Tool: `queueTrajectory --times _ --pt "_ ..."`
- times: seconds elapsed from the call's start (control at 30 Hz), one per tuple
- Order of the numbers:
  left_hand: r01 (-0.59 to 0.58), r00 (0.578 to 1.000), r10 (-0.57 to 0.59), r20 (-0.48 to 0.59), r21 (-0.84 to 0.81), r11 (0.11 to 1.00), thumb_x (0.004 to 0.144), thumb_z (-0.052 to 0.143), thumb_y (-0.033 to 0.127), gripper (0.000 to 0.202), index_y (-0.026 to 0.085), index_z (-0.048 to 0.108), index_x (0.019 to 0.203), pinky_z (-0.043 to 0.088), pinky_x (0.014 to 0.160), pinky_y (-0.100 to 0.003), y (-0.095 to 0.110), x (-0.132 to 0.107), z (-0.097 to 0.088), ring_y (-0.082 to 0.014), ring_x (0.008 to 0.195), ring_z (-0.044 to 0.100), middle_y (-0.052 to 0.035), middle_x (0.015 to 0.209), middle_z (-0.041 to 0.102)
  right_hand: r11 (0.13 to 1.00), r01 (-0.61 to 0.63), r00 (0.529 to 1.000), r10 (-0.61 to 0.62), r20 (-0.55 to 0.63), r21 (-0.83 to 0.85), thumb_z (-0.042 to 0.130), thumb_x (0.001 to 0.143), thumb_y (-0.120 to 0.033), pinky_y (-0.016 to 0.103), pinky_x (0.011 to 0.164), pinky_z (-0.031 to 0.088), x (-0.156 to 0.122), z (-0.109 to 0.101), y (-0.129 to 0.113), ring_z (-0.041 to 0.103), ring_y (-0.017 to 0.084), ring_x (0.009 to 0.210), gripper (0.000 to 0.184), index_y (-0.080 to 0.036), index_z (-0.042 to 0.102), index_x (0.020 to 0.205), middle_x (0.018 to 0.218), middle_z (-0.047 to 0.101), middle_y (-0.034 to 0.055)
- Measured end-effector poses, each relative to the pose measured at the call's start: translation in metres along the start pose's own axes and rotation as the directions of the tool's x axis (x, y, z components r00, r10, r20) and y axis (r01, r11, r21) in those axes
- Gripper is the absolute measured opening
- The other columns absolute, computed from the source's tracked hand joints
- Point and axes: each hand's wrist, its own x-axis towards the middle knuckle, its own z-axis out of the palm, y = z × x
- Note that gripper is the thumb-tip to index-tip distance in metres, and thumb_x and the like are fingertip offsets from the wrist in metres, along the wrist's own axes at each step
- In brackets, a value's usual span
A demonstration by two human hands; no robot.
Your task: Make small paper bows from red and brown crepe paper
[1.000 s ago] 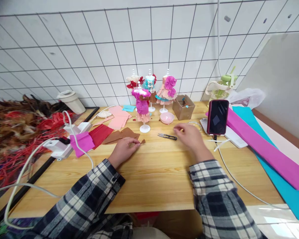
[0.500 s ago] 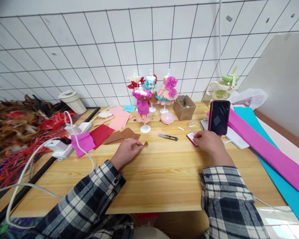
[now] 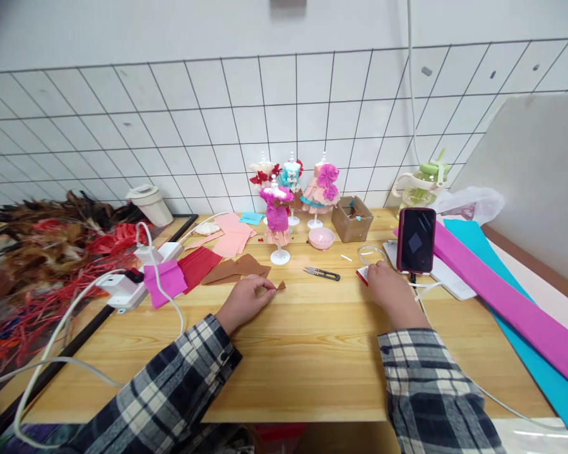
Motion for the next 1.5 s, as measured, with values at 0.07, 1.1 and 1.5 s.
queueTrajectory --times 0.07,1.1,1.5 --pt "0.009 1.0 -0.009 -0.006 -0.004 1.0 0.079 0.059 0.028 0.013 0.02 0.07 0.079 0.046 0.079 -0.032 0.0 -0.001 0.0 -0.0205 0.084 0.062 -0.0031 0.082 0.071 0.998 -0.03 0.999 0.031 -0.013 0.051 0.041 0.085 -0.015 0.032 0.07 0.043 -0.001 -0.004 0.002 0.063 0.025 0.088 0.026 -0.01 0.064 0.097 0.099 0.065 0.0179" --pt "0.136 0.973 -0.191 -0.129 -0.349 0.927 0.077 0.06 0.03 0.015 0.017 0.065 0.081 0.054 0.069 -0.028 -0.004 0.002 0.009 -0.0165 0.073 0.068 -0.0039 0.079 0.071 -0.289 -0.15 0.94 -0.339 0.045 0.945 0.078 0.058 -0.042 0.025 0.06 0.033 -0.038 -0.034 -0.185 0.047 0.009 0.06 0.034 -0.015 0.065 0.074 0.068 0.062 -0.0011" --pt "0.095 0.981 -0.154 -0.117 -0.403 0.91 0.077 0.06 0.028 0.013 0.016 0.066 0.079 0.053 0.064 -0.025 0.005 -0.001 0.006 -0.0153 0.067 0.067 -0.0032 0.075 0.072 -0.363 -0.179 0.959 -0.274 0.079 0.914 0.079 0.058 -0.042 0.024 0.06 0.033 -0.036 -0.032 -0.188 0.045 0.009 0.059 0.032 -0.015 0.068 0.069 0.066 0.063 -0.0002"
